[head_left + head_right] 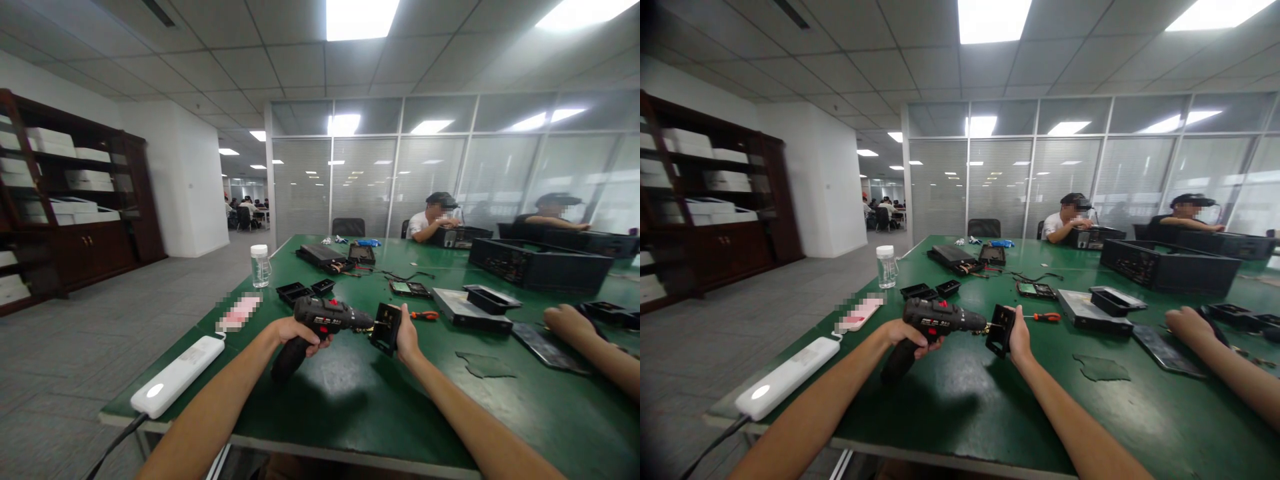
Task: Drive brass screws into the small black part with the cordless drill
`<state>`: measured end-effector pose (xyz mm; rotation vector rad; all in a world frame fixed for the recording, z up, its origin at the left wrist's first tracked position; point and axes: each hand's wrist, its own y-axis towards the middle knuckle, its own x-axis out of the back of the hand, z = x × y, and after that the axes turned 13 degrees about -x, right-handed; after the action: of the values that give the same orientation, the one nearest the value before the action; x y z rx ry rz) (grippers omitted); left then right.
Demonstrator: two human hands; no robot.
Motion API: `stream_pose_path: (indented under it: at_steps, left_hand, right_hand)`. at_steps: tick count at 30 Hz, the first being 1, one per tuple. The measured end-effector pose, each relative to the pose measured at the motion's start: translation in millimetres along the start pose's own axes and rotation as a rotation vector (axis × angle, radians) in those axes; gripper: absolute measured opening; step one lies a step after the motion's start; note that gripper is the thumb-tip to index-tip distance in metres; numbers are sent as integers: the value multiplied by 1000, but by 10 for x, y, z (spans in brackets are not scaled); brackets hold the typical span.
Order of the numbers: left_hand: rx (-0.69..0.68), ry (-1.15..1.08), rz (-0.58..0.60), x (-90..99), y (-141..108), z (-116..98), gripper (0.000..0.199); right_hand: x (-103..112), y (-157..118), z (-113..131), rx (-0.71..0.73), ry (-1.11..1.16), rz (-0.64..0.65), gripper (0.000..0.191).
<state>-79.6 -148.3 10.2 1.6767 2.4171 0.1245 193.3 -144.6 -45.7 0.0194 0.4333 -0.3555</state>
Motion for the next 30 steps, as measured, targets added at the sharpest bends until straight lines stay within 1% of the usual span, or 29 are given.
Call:
stream_pose_path:
  at_steps: [9, 16, 21, 30]
  left_hand:
    - [2, -15, 5, 7, -3, 10, 38]
    - [-9, -7, 14, -1, 2, 6, 38]
    - [1, -14, 1, 25, -5, 30, 39]
    - [-9, 9, 22, 29, -10, 21, 38]
  right_hand:
    - [5, 3, -2, -17, 12, 27, 51]
    - [-16, -24, 17, -32, 19, 15, 53]
    - [-30, -54, 41, 0, 11, -5, 52]
    - [-7, 9, -5, 1, 31, -10, 49]
